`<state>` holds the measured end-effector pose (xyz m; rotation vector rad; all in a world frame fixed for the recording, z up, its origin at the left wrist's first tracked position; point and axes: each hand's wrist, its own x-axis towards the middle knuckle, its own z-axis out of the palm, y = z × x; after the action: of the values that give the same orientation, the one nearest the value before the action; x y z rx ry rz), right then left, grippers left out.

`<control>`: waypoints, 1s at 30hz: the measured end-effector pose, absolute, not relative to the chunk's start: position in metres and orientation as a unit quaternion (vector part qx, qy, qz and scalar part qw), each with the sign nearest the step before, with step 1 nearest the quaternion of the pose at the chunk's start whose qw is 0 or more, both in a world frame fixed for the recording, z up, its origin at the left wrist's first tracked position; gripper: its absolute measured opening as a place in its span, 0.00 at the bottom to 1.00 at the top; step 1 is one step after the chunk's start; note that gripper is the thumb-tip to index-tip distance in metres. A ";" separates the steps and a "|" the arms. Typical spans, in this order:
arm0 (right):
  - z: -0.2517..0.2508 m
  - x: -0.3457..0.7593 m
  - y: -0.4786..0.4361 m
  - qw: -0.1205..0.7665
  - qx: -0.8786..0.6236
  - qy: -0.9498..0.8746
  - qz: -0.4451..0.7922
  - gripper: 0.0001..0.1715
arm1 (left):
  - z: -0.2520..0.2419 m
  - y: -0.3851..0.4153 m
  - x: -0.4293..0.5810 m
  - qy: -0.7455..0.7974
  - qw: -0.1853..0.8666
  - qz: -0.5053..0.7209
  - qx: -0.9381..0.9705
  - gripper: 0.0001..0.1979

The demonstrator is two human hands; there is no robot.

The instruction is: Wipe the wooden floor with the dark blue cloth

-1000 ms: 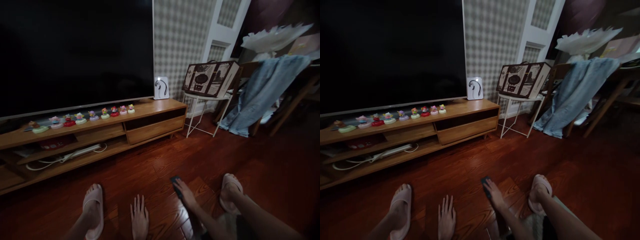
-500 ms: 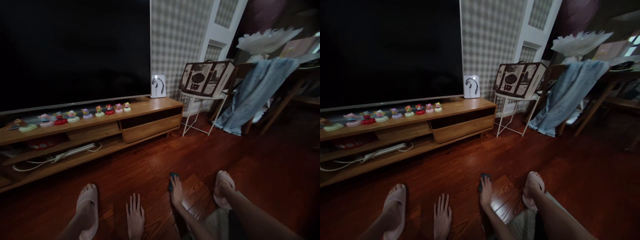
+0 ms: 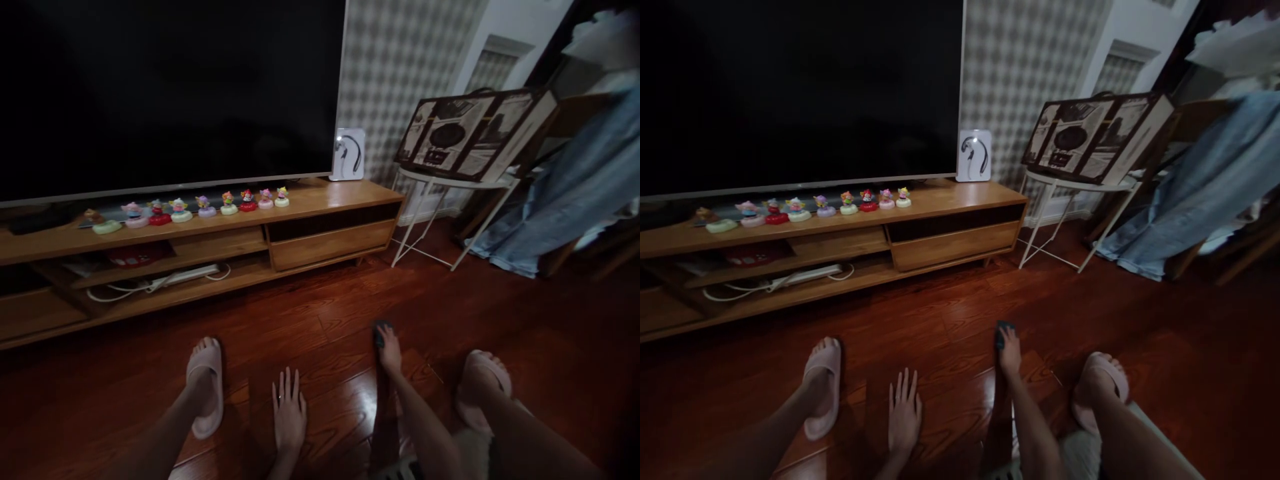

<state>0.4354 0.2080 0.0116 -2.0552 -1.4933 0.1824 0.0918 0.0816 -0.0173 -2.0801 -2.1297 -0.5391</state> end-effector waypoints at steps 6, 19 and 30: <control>0.004 0.422 0.237 0.288 -0.862 -0.416 0.026 0.40 | -0.012 0.080 0.093 -0.705 0.024 -0.168 -0.688 0.30; -0.011 0.170 0.284 0.230 -0.540 -0.793 0.161 0.47 | -0.010 0.077 0.089 -0.696 0.030 -0.151 -0.702 0.32; 0.002 0.391 0.295 0.248 -0.659 -0.705 0.076 0.41 | 0.000 0.075 0.088 -0.703 0.027 -0.136 -0.698 0.31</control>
<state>0.3910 0.2949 0.0025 -1.7969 -1.9223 0.2072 0.0884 0.0748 0.0001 -2.1541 -2.1707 -0.4195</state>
